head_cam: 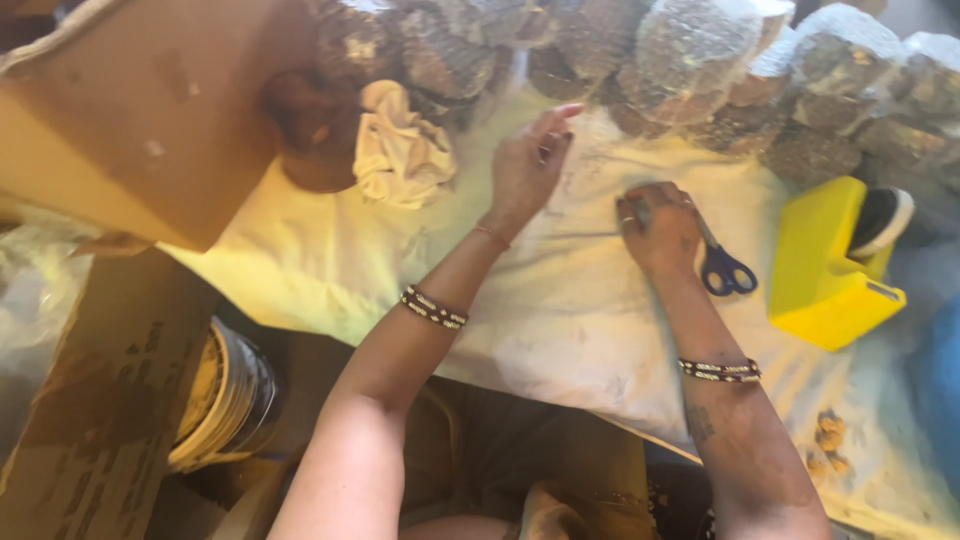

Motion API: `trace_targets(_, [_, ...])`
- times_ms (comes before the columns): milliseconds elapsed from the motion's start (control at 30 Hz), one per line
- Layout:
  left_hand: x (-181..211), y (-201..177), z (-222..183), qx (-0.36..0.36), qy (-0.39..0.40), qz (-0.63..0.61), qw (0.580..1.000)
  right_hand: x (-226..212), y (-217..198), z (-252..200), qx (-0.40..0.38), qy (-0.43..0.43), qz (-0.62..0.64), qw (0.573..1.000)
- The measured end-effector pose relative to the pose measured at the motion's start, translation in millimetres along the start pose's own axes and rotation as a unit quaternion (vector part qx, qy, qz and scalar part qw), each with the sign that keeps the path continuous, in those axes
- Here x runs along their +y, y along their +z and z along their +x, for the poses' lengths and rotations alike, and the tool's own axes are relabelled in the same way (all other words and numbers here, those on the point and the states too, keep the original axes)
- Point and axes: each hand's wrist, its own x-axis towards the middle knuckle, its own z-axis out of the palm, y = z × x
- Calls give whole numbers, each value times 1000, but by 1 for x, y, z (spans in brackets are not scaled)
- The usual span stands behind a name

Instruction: Packing small items into bubble wrap and sealing them, then cleaning a finished product with a cloth.

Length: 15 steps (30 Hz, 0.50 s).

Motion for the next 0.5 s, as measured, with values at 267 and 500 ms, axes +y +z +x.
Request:
trace_targets(267, [22, -121, -58, 0, 174, -32, 984, 5, 0, -4, 6, -18, 13, 1000])
trace_targets(500, [28, -305, -109, 272, 223, 297, 888, 12, 5, -5, -5, -3, -3, 1000])
